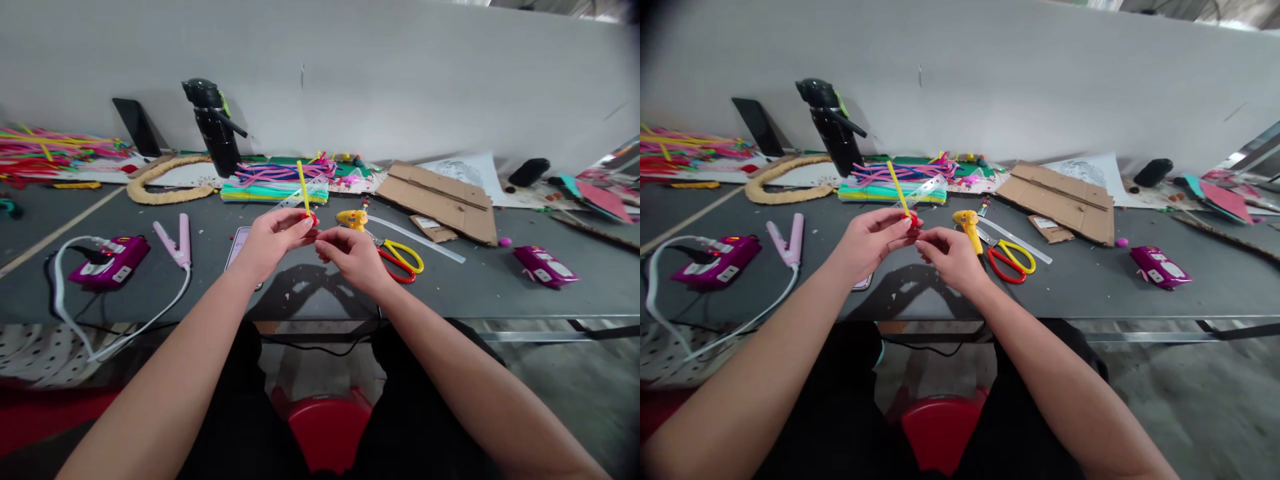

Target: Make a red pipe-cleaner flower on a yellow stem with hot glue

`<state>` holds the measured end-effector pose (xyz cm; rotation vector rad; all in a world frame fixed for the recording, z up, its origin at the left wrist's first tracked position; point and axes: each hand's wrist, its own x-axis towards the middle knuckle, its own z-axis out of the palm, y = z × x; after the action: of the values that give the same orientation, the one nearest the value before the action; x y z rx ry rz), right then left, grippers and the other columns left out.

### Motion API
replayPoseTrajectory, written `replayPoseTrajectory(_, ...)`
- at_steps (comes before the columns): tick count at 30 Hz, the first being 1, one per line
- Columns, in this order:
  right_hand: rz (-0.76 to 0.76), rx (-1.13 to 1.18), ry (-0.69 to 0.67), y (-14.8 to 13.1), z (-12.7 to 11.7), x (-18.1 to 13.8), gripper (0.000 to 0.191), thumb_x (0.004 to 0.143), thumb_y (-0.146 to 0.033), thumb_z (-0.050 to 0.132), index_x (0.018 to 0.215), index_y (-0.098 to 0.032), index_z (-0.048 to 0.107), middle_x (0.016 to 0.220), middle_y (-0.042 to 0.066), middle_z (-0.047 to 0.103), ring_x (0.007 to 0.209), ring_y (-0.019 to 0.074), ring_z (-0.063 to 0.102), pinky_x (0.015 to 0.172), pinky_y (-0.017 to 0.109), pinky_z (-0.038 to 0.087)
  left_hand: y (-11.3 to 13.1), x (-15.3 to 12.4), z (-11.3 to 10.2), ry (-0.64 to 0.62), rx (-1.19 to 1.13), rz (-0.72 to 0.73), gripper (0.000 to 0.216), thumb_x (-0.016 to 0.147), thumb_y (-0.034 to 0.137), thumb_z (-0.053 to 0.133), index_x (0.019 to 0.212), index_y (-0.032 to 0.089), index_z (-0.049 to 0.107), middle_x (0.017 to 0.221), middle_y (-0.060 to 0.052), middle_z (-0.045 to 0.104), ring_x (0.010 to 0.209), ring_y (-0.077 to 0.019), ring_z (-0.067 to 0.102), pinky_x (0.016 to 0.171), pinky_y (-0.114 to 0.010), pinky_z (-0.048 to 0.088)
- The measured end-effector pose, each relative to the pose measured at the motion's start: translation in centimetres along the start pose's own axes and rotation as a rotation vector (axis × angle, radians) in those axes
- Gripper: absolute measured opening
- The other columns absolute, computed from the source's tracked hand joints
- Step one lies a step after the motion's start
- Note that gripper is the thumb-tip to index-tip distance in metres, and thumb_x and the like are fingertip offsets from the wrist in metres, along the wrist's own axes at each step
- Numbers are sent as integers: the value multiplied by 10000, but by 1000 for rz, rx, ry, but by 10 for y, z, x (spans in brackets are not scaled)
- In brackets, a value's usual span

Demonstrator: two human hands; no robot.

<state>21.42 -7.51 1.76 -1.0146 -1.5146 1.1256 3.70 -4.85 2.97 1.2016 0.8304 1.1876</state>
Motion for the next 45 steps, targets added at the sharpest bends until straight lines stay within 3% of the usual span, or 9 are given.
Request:
replayPoseTrajectory(6,-26,2,68,2,-6,0,269,836,-438,754,895,-181,699,747,19,699,665,151,649,662,299,540,-1,-1,4,6,9,-10,385,733,395,876,1046,194,775,1066,-90,771,955,-246,747,942,-444,604)
replayPoseTrajectory(16,-42,-164,128,11,-17,3,368,834,-546,751,803,-184,688,646,6,647,573,139,564,549,278,446,0,-6,6,-13,33,-17,370,739,389,868,1033,186,771,1094,-105,766,998,-248,743,931,-431,606)
replayPoseTrajectory(25,-95,-238,17,10,-17,1,185,965,-374,604,901,-205,645,766,9,662,688,150,608,659,281,487,-2,-4,4,4,50,-19,368,745,386,864,1039,187,766,1093,-92,765,1009,-248,742,928,-410,606)
replayPoseTrajectory(39,-172,-563,165,6,-17,1,128,969,-261,591,856,-209,620,779,21,679,698,172,573,665,298,412,-6,-9,12,-43,10,-37,365,756,379,861,1052,190,763,1119,-100,753,1095,-292,722,903,-426,620)
replayPoseTrajectory(45,-249,-669,205,7,-14,0,141,989,-213,524,864,-211,589,877,74,712,811,220,626,749,333,432,-12,-10,20,21,-14,-13,338,757,367,862,1035,199,770,1099,-84,754,1073,-260,714,890,-406,629)
